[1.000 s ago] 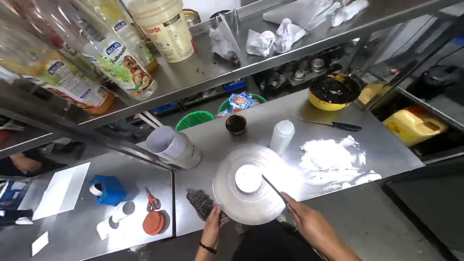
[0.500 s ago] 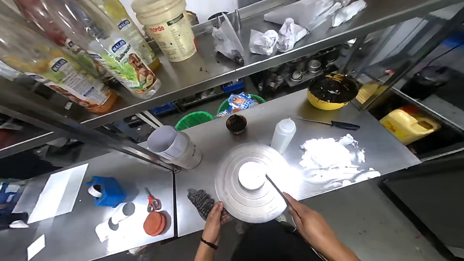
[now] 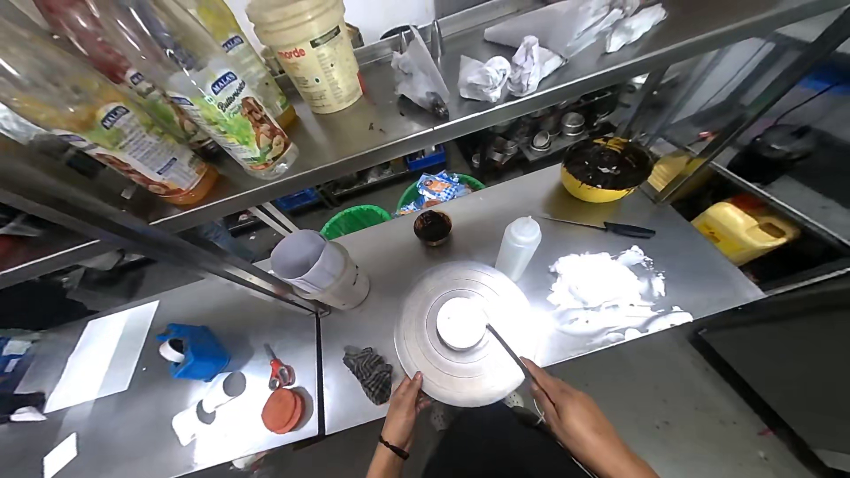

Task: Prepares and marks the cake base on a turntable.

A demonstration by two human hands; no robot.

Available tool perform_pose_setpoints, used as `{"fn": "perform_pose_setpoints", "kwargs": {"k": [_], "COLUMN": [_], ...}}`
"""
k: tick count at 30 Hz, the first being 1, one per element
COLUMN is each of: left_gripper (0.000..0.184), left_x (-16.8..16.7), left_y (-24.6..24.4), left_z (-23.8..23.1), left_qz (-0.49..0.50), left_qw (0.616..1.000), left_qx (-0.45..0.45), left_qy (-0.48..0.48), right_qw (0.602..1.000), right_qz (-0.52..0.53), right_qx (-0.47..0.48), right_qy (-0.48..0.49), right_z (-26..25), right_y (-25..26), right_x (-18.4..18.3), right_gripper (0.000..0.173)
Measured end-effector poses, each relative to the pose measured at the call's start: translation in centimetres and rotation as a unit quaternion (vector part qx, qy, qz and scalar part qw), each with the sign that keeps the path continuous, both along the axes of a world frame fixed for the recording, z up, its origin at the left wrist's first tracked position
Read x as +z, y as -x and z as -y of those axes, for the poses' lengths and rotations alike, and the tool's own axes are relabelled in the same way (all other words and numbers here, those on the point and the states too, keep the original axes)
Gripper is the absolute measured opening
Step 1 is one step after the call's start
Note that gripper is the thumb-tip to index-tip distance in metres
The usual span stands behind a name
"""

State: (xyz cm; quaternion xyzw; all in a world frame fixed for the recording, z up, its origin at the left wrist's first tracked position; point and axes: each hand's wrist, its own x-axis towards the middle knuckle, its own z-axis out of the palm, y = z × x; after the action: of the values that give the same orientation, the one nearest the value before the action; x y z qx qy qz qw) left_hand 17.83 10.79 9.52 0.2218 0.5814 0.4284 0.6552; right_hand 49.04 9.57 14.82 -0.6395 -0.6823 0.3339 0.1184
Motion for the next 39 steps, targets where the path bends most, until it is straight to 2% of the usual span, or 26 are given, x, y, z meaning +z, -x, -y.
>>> {"fn": "perform_pose_setpoints", "kwargs": {"k": [3, 5, 7, 11, 13, 15, 17, 19, 21, 22, 24, 26, 28, 29, 31, 32, 33, 34, 36, 37, 39], "left_gripper": [0.036, 0.034, 0.033, 0.036, 0.039, 0.044, 0.053, 0.079, 0.101, 0.105, 0.093, 0.076, 0.067, 0.065, 0.062, 0.056, 0.046, 0.035, 0.032, 0.035, 0.045], "left_x": [0.5, 1.4, 2.0, 1.5, 0.8, -0.6, -2.6, -4.9, -7.3, -8.4, -8.9, -8.2, -8.2, -8.2, -7.4, -6.5, -5.3, -4.1, -1.5, -0.5, 1.1], "left_y": [-0.6, -0.5, -0.7, -0.8, 1.1, 4.9, 9.7, 13.3, 14.7, 14.4, 12.3, 10.1, 8.8, 8.2, 7.0, 6.1, 5.2, 4.4, 3.9, 3.8, 3.6], "left_z": [-0.3, -0.5, 0.0, 1.7, 1.8, 0.7, -1.3, -2.7, -2.8, -2.7, -2.1, -1.7, -1.1, -0.3, 1.2, 1.9, 2.5, 3.0, 3.9, 4.2, 4.3], "left_qz": [0.015, -0.018, -0.046, -0.040, -0.120, -0.248, -0.397, -0.545, -0.615, -0.638, -0.688, -0.695, -0.654, -0.617, -0.463, -0.359, -0.254, -0.133, 0.134, 0.242, 0.367], "left_qw": [0.999, 0.997, 0.996, 0.998, 0.990, 0.956, 0.897, 0.809, 0.737, 0.713, 0.672, 0.675, 0.726, 0.767, 0.885, 0.932, 0.958, 0.970, 0.948, 0.920, 0.875], "left_qx": [0.036, 0.067, 0.074, 0.032, -0.033, -0.099, -0.149, -0.204, -0.275, -0.288, -0.270, -0.247, -0.213, -0.176, -0.043, 0.050, 0.134, 0.201, 0.278, 0.293, 0.293], "left_qy": [-0.031, -0.038, -0.024, -0.025, -0.065, -0.124, -0.124, -0.088, -0.049, -0.049, -0.039, -0.017, -0.008, -0.006, 0.005, 0.000, -0.013, -0.035, -0.075, -0.091, -0.116], "right_qw": [0.996, 0.981, 0.970, 0.948, 0.921, 0.898, 0.893, 0.894, 0.894, 0.894, 0.893, 0.888, 0.885, 0.887, 0.896, 0.901, 0.904, 0.906, 0.927, 0.948, 0.979], "right_qz": [-0.074, -0.157, -0.181, -0.014, 0.039, 0.052, 0.045, 0.037, 0.042, 0.045, 0.058, 0.052, 0.020, -0.007, -0.083, -0.131, -0.192, -0.251, -0.299, -0.277, -0.194], "right_qx": [-0.026, -0.085, -0.157, -0.314, -0.387, -0.436, -0.445, -0.436, -0.428, -0.423, -0.415, -0.434, -0.457, -0.459, -0.437, -0.410, -0.374, -0.329, -0.218, -0.149, -0.001], "right_qy": [0.041, 0.070, 0.036, -0.041, -0.015, 0.018, 0.055, 0.095, 0.126, 0.140, 0.166, 0.142, 0.087, 0.053, -0.021, -0.057, -0.081, -0.089, -0.065, -0.057, -0.063], "right_z": [1.0, 1.9, 2.9, 3.4, 3.0, 2.0, 1.1, 1.4, 3.9, 5.3, 8.6, 11.6, 12.9, 12.7, 11.0, 9.8, 8.5, 7.2, 4.7, 3.5, 1.1], "right_y": [-1.8, -3.9, -6.7, -12.2, -13.5, -14.2, -14.0, -13.1, -11.8, -11.3, -10.7, -10.2, -9.9, -9.7, -9.0, -8.5, -7.9, -7.0, -4.7, -3.4, -0.3], "right_x": [0.2, 0.0, -2.4, -10.4, -14.0, -16.8, -18.7, -19.9, -20.4, -20.3, -19.8, -19.3, -18.0, -16.6, -12.9, -11.0, -8.7, -6.3, -1.9, -0.4, 1.4], "right_gripper": [0.046, 0.045, 0.045, 0.044, 0.042, 0.041, 0.042, 0.042, 0.043, 0.045, 0.049, 0.048, 0.046, 0.045, 0.047, 0.046, 0.044, 0.042, 0.040, 0.041, 0.043]}}
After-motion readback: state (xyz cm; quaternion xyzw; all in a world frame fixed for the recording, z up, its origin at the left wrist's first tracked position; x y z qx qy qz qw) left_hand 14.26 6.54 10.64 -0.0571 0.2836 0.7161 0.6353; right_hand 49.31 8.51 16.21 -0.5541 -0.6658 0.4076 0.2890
